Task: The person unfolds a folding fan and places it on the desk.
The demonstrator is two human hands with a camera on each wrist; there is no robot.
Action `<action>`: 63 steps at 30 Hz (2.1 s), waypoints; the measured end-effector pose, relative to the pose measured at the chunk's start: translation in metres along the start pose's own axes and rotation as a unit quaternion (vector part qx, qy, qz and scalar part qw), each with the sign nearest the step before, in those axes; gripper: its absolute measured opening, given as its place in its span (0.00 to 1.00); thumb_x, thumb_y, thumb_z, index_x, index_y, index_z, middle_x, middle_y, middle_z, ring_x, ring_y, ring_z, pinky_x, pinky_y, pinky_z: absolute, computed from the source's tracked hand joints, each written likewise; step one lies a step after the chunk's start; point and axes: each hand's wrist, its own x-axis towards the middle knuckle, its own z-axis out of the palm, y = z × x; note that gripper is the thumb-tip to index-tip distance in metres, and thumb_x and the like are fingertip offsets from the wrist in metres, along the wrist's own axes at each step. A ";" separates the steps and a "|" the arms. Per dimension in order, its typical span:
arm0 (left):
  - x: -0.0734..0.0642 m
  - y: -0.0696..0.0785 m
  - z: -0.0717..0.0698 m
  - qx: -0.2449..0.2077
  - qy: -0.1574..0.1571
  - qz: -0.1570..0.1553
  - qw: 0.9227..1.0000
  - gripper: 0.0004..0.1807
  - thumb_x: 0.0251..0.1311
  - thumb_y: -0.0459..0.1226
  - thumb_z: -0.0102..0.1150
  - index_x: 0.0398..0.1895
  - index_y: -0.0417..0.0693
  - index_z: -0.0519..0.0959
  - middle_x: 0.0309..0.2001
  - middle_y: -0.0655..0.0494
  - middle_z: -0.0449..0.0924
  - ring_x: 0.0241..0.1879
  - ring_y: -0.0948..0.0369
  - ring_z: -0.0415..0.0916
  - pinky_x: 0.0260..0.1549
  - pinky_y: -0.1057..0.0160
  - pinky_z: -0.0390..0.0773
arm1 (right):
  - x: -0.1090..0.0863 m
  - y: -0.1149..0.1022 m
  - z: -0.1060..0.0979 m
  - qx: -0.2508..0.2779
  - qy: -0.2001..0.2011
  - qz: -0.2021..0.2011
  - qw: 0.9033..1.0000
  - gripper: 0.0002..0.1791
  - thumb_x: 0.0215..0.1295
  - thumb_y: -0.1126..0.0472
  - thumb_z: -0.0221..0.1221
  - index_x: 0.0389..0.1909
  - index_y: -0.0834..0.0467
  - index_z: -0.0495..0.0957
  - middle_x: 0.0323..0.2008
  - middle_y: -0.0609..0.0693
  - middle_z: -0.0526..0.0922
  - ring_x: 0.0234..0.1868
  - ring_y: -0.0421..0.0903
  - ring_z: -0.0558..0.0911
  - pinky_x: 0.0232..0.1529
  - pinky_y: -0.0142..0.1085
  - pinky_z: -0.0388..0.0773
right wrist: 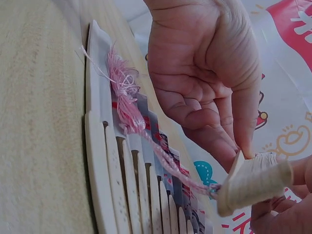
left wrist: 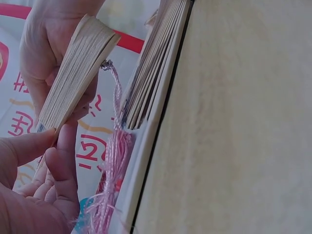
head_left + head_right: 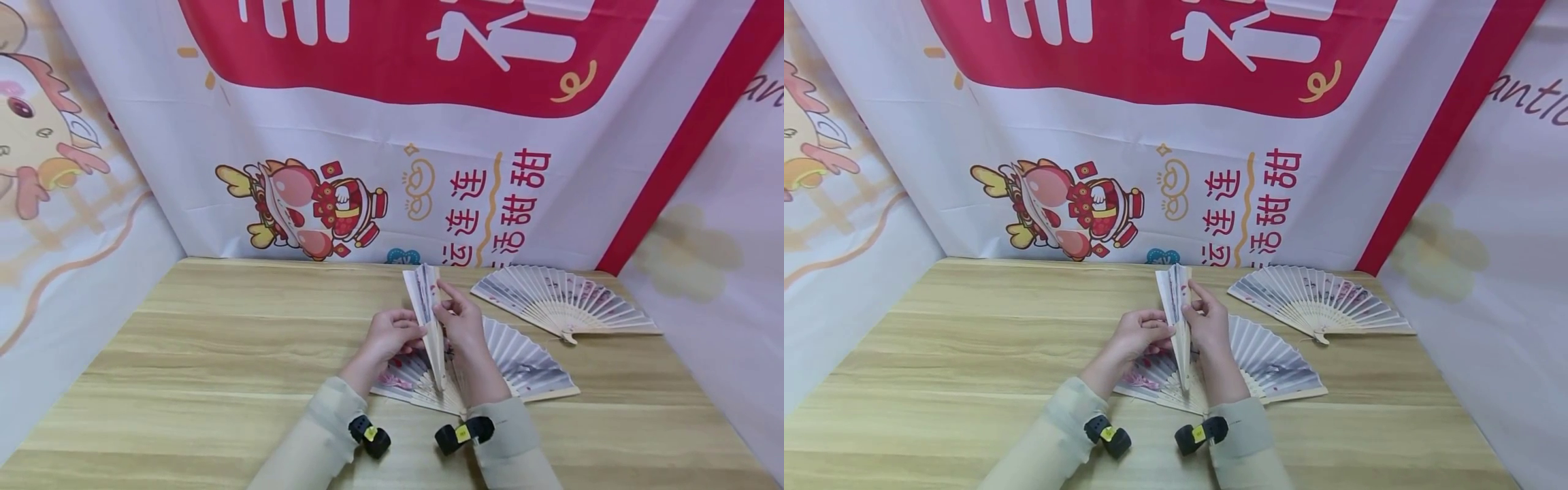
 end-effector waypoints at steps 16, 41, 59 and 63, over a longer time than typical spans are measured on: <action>0.003 -0.003 -0.004 -0.012 0.000 -0.005 1.000 0.18 0.60 0.31 0.64 0.53 0.35 0.78 0.28 0.58 0.85 0.21 0.67 0.81 0.20 0.72 0.74 | 0.003 0.004 -0.004 -0.008 0.033 -0.010 0.999 0.29 0.67 0.70 0.59 0.67 0.49 0.73 0.34 0.47 0.73 0.31 0.37 0.71 0.24 0.24 0.68; 0.006 -0.007 -0.009 -0.032 0.017 -0.009 0.999 0.17 0.60 0.29 0.64 0.52 0.34 0.77 0.27 0.59 0.84 0.21 0.68 0.81 0.18 0.74 0.72 | 0.010 0.011 -0.009 0.050 0.049 0.033 0.997 0.30 0.66 0.71 0.59 0.68 0.52 0.70 0.27 0.43 0.75 0.21 0.35 0.70 0.23 0.27 0.69; 0.009 -0.010 -0.013 -0.065 0.036 -0.005 0.997 0.16 0.61 0.27 0.62 0.52 0.32 0.76 0.26 0.60 0.84 0.20 0.69 0.80 0.17 0.75 0.72 | 0.010 0.014 -0.015 0.082 0.091 0.036 0.992 0.31 0.66 0.72 0.58 0.70 0.54 0.67 0.28 0.43 0.71 0.20 0.35 0.69 0.23 0.27 0.71; 0.009 -0.010 -0.014 -0.065 0.043 -0.008 0.997 0.16 0.61 0.28 0.63 0.51 0.32 0.76 0.27 0.59 0.84 0.20 0.69 0.80 0.17 0.75 0.72 | 0.012 0.015 -0.015 0.089 0.102 0.024 0.991 0.30 0.66 0.73 0.58 0.69 0.54 0.68 0.28 0.43 0.69 0.21 0.35 0.68 0.23 0.26 0.71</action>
